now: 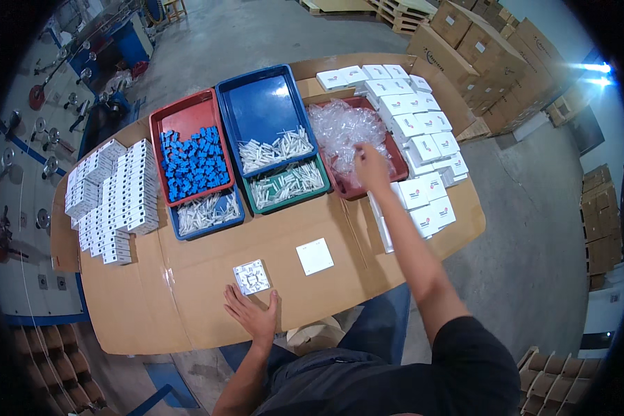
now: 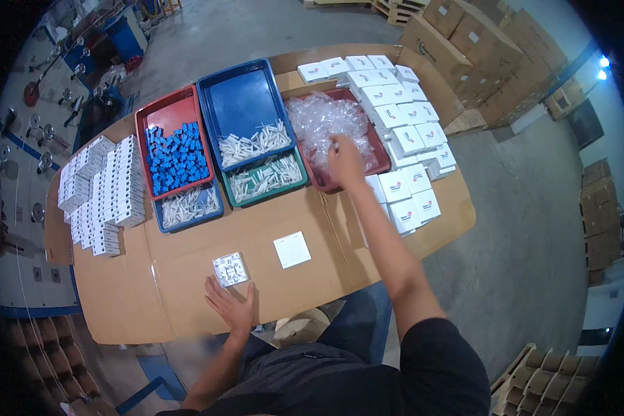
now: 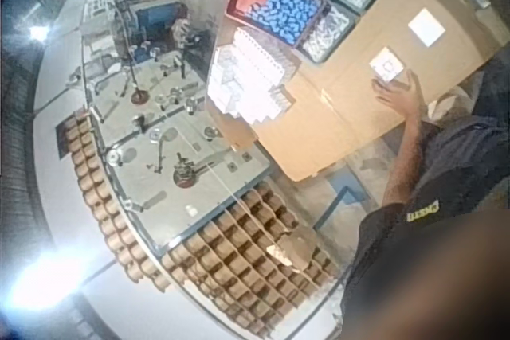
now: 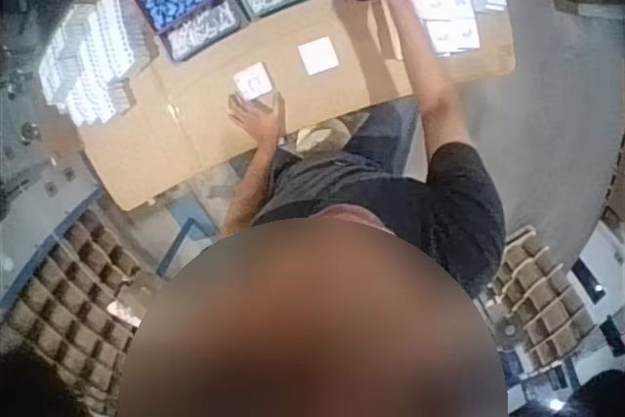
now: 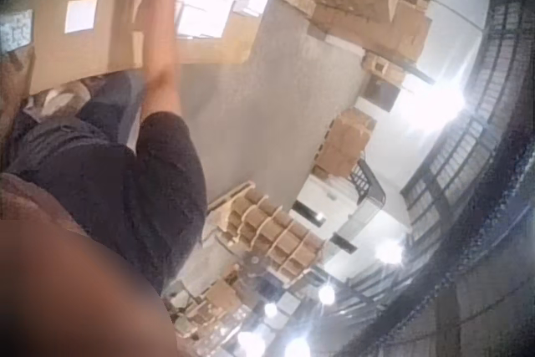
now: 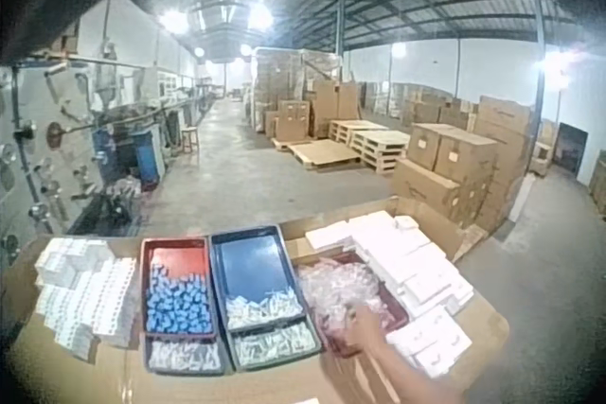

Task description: Packaging small blue caps and white components into boxes.

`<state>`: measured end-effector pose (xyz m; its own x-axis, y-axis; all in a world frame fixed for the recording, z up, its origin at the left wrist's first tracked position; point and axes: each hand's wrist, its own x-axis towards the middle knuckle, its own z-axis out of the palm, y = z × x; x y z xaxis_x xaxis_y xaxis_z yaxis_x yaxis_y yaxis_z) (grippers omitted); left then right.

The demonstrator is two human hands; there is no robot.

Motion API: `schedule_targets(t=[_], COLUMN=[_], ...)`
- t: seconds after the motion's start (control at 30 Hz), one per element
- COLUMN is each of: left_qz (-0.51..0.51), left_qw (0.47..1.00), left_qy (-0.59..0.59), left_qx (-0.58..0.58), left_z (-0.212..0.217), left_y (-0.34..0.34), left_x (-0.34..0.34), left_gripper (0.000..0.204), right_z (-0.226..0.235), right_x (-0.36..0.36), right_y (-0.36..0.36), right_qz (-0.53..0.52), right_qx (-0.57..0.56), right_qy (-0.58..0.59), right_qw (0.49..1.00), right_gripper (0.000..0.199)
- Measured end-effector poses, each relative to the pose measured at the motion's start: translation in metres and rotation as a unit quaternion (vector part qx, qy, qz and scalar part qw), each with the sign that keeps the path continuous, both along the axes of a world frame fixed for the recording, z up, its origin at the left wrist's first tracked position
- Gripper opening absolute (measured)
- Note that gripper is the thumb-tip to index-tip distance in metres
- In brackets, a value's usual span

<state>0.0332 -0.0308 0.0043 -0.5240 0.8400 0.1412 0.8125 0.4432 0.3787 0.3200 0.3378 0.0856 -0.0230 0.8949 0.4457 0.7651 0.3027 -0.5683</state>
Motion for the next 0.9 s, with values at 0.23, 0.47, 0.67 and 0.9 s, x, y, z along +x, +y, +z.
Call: schedule_targets(t=[0.23, 0.47, 0.67, 0.9], left_qz=[0.002, -0.003, -0.012, 0.001], left_qw=[1.0, 0.999, 0.999, 0.999], left_qy=[-0.013, 0.003, 0.001, -0.012], left_qx=[-0.022, -0.048, -0.05, -0.044], left_z=[0.002, 0.0, -0.002, 0.005], left_y=[0.003, 0.0, 0.005, 0.008], left_x=[-0.002, -0.005, -0.005, -0.005], left_gripper=[0.11, 0.11, 0.11, 0.109], right_z=[0.0, -0.045, -0.071, 0.012], right_x=[0.035, 0.045, 0.054, 0.029], right_y=[0.179, 0.234, 0.241, 0.226], right_qz=[-0.076, -0.025, -0.036, -0.021], right_qx=[-0.006, -0.003, 0.018, 0.091], right_qy=[-0.247, -0.417, -0.376, -0.313], right_qw=[0.966, 0.909, 0.926, 0.945], right_gripper=[0.018, 0.022, 0.021, 0.016])
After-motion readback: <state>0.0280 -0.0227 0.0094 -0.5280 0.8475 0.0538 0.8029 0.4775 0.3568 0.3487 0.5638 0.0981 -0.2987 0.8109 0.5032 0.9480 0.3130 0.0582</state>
